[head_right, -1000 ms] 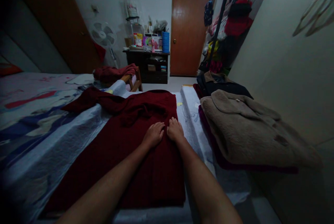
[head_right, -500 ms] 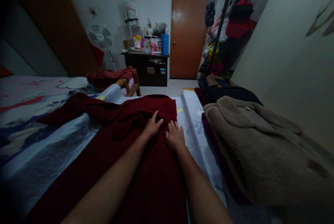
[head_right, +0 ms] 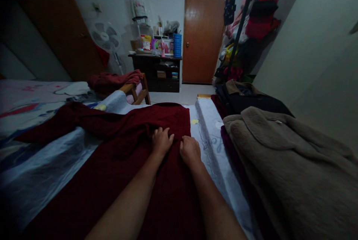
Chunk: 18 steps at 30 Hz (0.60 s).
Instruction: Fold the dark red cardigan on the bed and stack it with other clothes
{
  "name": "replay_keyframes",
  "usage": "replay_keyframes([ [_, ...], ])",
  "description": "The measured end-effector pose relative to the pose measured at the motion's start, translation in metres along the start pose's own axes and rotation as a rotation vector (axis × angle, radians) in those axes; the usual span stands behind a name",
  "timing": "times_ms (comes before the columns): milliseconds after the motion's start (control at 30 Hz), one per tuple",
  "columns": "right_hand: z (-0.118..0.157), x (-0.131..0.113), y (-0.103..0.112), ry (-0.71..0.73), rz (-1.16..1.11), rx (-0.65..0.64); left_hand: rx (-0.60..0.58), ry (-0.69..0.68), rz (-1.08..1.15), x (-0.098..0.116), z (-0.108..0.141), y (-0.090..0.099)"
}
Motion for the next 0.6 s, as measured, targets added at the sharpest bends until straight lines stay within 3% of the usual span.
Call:
replay_keyframes([
  [133, -0.041, 0.008, 0.015, -0.048, -0.010, 0.082, -0.130, -0.002, -0.064, -0.001, 0.000, -0.009],
  [200, -0.060, 0.009, 0.011, -0.020, -0.019, 0.100, -0.164, -0.002, -0.066, 0.002, 0.001, -0.009],
  [300, -0.076, 0.009, -0.015, 0.030, -0.016, -0.006, -0.093, -0.065, -0.066, 0.014, -0.002, 0.002],
  [400, -0.079, 0.008, -0.036, 0.099, -0.045, -0.057, 0.047, -0.256, -0.015, 0.038, -0.003, 0.013],
  [500, -0.085, 0.016, -0.034, 0.093, -0.217, 0.011, 0.023, -0.357, 0.010, 0.048, -0.002, 0.005],
  [600, -0.106, 0.034, -0.023, 0.008, -0.354, 0.085, -0.032, -0.257, -0.054, 0.038, -0.003, -0.004],
])
Point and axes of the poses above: each hand's wrist, its own z-axis away from the middle knuckle, its own y-axis out of the back of the hand, x = y × z, the point moved 10 cm from there along -z, towards the middle knuckle, and after that the axes turned 2 degrees about -z, right-handed, at the moved point
